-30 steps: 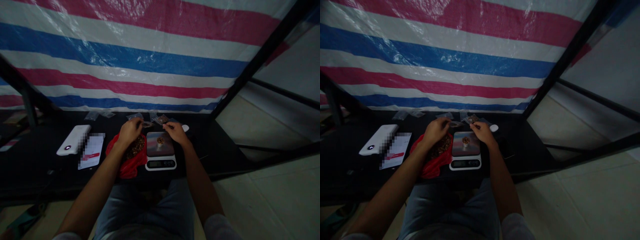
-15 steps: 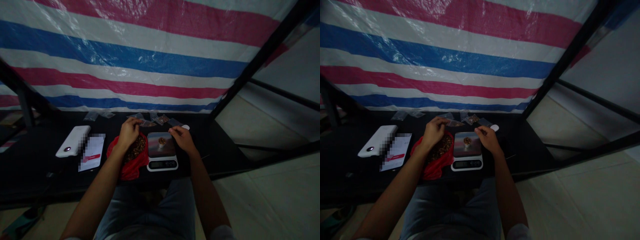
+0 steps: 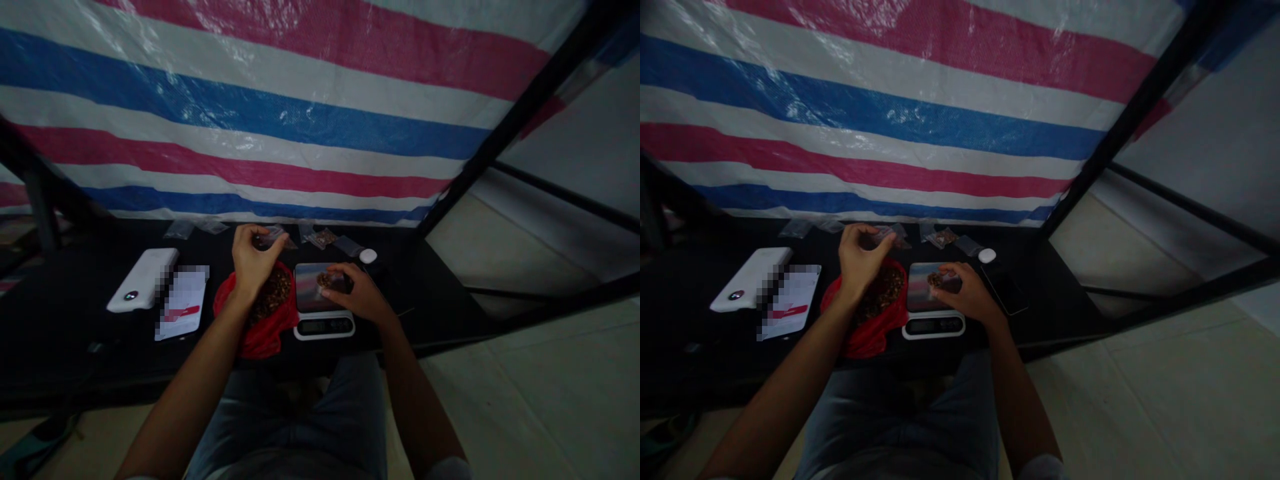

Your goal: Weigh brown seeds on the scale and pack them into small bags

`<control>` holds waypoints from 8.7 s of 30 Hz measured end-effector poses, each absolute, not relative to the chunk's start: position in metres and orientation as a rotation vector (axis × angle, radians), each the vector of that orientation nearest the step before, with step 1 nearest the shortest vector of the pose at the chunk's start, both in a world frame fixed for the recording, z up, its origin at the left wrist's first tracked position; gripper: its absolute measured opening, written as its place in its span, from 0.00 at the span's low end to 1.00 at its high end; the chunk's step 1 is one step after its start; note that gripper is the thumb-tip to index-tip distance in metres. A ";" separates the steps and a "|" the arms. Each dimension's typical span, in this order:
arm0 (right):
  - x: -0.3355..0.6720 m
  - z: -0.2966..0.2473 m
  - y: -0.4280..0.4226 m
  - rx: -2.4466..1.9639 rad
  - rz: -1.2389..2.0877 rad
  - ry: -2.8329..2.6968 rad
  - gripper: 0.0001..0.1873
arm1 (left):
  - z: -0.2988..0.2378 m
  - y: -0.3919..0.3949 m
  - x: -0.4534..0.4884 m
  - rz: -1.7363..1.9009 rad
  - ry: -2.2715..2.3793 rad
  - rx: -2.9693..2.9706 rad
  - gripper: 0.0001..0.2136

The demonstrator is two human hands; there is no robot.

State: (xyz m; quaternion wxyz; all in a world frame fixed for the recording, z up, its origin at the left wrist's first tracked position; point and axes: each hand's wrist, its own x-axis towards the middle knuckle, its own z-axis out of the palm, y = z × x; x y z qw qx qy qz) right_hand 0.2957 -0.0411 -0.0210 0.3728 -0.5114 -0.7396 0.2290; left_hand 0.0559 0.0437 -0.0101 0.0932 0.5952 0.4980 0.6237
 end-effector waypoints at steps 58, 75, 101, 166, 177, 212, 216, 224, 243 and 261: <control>0.266 0.030 0.030 -1.087 0.497 -2.232 0.18 | -0.035 0.040 0.063 1.014 0.941 2.112 0.36; 0.244 0.085 0.054 -1.039 0.512 -2.651 0.07 | -0.033 0.040 0.061 1.056 1.064 2.140 0.39; 0.279 0.029 0.006 -1.177 0.683 -2.205 0.17 | -0.027 0.036 0.059 1.392 1.105 2.083 0.46; 0.235 0.029 0.037 -1.167 0.436 -2.012 0.04 | -0.016 0.047 0.063 1.391 0.878 1.404 0.16; 0.232 0.037 0.038 -1.231 0.301 -2.260 0.09 | -0.014 0.045 0.059 1.423 0.919 1.474 0.13; 0.210 0.046 -0.037 -0.977 0.112 -2.861 0.08 | 0.042 0.061 -0.034 0.779 1.368 2.345 0.12; 0.206 0.052 -0.037 -0.934 0.329 -2.961 0.03 | 0.026 0.064 -0.026 0.759 1.369 2.301 0.13; 0.165 0.054 0.009 -0.988 0.377 -2.814 0.09 | 0.028 0.050 -0.015 1.496 1.296 2.344 0.16; 0.170 0.022 0.039 -1.045 0.410 -2.929 0.12 | 0.003 0.049 -0.001 0.557 1.380 2.391 0.15; 0.188 0.064 0.046 -1.046 0.501 -2.784 0.09 | -0.003 0.058 -0.005 0.653 1.213 2.398 0.15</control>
